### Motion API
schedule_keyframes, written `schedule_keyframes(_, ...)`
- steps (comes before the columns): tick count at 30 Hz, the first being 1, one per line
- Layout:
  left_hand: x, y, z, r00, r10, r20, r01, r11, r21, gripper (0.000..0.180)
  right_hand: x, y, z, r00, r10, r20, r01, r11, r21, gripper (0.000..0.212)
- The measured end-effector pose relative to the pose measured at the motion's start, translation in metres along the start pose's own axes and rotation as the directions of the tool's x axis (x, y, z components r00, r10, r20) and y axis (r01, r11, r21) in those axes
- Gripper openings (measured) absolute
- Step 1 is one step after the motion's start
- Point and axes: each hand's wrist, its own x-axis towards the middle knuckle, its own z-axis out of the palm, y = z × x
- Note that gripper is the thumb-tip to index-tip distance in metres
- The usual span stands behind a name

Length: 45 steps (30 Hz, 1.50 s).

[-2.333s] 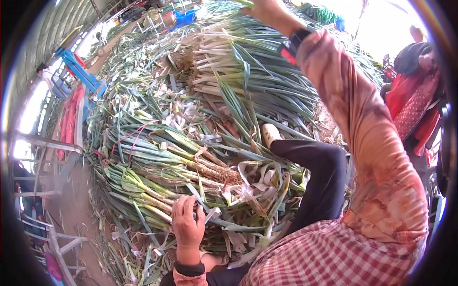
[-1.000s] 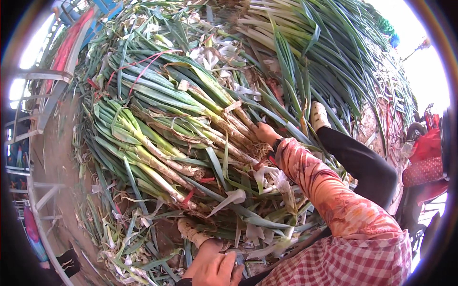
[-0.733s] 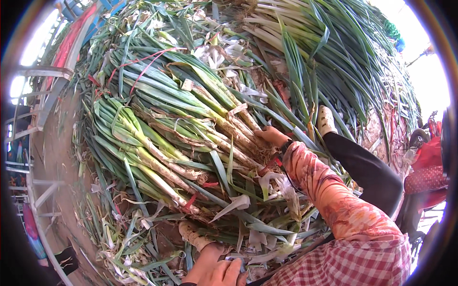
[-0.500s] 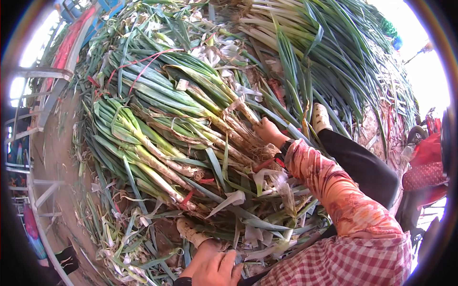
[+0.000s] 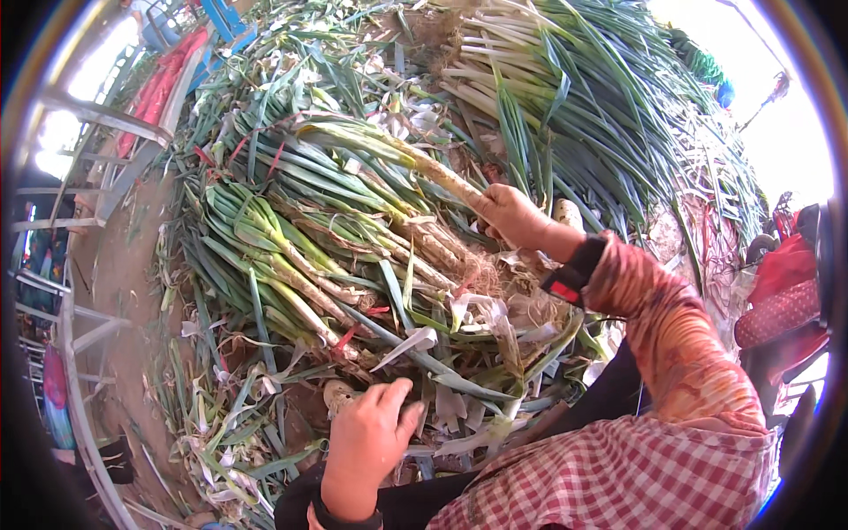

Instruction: Cleaning and trimming large green leeks by hand in an agricultural processing facility.

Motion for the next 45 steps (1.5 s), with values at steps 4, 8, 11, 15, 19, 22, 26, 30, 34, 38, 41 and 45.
schedule_keyframes(4,0.013,-0.011,0.007,0.985,-0.024,-0.17,0.013,0.998,-0.064,0.035,-0.059,-0.032,-0.01,0.955,0.084,0.285,-0.11,0.991,0.078,0.043)
schedule_keyframes(8,0.061,-0.018,0.032,0.968,-0.25,-0.007,0.149,0.596,-0.789,0.06,-0.139,-0.042,-0.025,0.929,0.101,0.357,-0.149,0.983,0.111,0.037)
schedule_keyframes(11,0.071,0.012,0.05,0.937,-0.348,-0.019,0.009,0.077,-0.997,0.071,-0.192,-0.037,-0.024,0.908,0.123,0.401,-0.172,0.981,0.088,0.031)
schedule_keyframes(15,0.085,0.069,0.066,0.872,-0.391,-0.294,-0.398,-0.218,-0.891,0.046,-0.244,-0.022,-0.028,0.928,-0.138,0.347,0.185,0.977,-0.106,0.033)
schedule_keyframes(19,0.072,0.062,0.037,0.835,-0.452,-0.314,-0.472,-0.296,-0.831,0.057,-0.249,-0.021,-0.014,0.924,-0.213,0.318,0.271,0.95,-0.152,0.042)
schedule_keyframes(22,0.085,0.021,0.02,0.689,-0.655,-0.312,-0.583,-0.244,-0.775,0.053,-0.248,-0.011,0.004,0.914,-0.195,0.355,0.276,0.941,-0.194,0.048)
schedule_keyframes(26,0.104,-0.075,0.051,0.587,-0.72,-0.37,-0.623,-0.11,-0.774,0.042,-0.253,0.0,0.037,0.9,-0.157,0.407,0.26,0.942,-0.213,0.048)
schedule_keyframes(30,0.103,-0.075,0.068,0.603,-0.777,-0.18,-0.621,-0.315,-0.718,0.031,-0.249,0.011,0.051,0.928,-0.166,0.333,0.21,0.973,-0.1,0.048)
schedule_keyframes(34,0.111,-0.084,0.095,0.554,-0.821,0.136,-0.534,-0.476,-0.699,0.024,-0.229,0.015,0.056,0.954,-0.243,0.174,0.248,0.969,-0.007,0.047)
schedule_keyframes(38,0.097,-0.036,0.134,0.716,-0.619,0.323,-0.158,-0.594,-0.789,0.019,-0.194,0.008,0.075,0.978,-0.071,0.198,0.018,0.966,0.258,0.044)
schedule_keyframes(41,0.057,0.015,0.151,0.879,-0.435,0.195,0.128,-0.179,-0.976,0.022,-0.158,-0.002,0.085,0.959,0.147,0.241,-0.239,0.88,0.411,0.033)
schedule_keyframes(45,0.014,0.039,0.187,0.957,0.047,0.288,0.288,0.006,-0.958,0.021,-0.103,-0.008,0.06,0.985,-0.005,0.17,-0.083,0.857,0.509,0.025)
